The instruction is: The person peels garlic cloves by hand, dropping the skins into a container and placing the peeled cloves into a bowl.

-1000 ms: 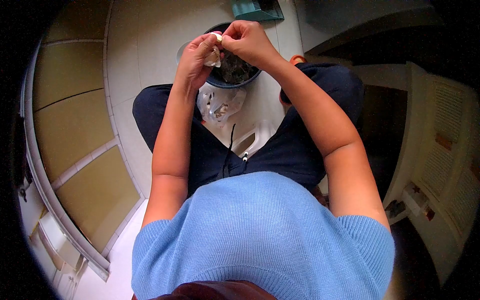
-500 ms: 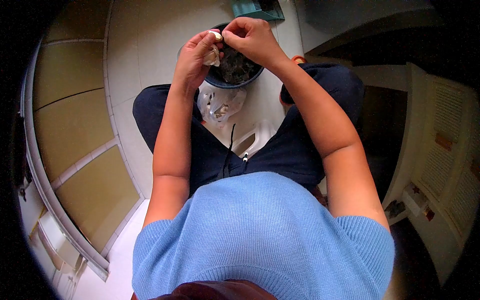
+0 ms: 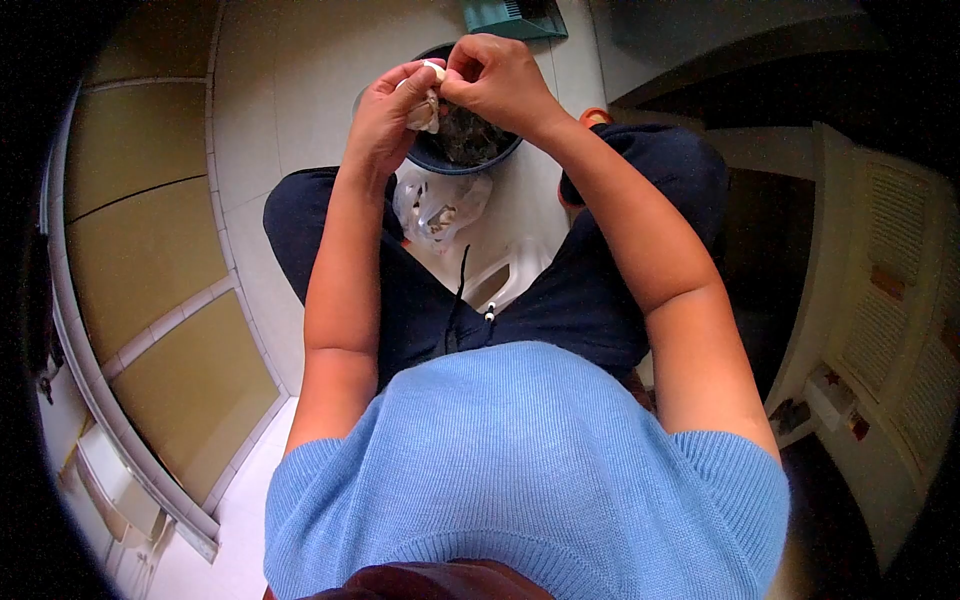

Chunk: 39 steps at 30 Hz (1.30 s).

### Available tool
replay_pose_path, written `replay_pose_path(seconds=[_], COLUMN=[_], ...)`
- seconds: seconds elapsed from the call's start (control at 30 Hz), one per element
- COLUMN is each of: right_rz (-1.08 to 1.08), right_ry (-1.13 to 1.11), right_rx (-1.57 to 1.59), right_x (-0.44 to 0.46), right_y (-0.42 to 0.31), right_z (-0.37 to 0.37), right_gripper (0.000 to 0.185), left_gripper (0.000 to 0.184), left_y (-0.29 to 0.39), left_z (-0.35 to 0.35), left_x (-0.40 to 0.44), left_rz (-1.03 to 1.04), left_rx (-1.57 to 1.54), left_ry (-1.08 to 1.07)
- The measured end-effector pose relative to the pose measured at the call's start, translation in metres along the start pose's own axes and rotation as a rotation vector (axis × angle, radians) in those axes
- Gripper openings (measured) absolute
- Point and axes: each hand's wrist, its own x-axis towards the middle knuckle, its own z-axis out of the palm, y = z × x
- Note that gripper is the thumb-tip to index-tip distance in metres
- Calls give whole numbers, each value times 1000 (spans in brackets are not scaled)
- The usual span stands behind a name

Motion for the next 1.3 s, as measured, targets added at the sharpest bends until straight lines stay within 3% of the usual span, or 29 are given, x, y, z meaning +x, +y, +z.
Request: replay_pose_path(seconds=[0.2, 0.27, 0.57, 0.87, 1.17, 1.3], right_rz=[-34, 63, 117, 24, -131, -38], right_ry=[75, 77, 141, 46, 105, 59], right_rx=[-17, 55, 125, -151, -115, 16], right_x=[1, 2, 6, 3, 4, 4], right_y=[3, 1, 15, 18, 20, 5], right_z=[-2, -4, -7, -1, 3, 1], right_gripper=[11, 15, 14, 12, 9, 10], left_gripper=[24, 24, 23, 28, 25, 23], left_y=[0, 1, 3, 0, -1, -2], left_z=[0, 1, 2, -2, -2, -1], left_x=[-1, -2, -4, 0, 0, 0], left_rz=[3, 6, -16, 66, 53, 34], left_rx=[67, 78, 96, -87, -126, -144], left_ry=[-27, -33, 7, 37, 72, 83])
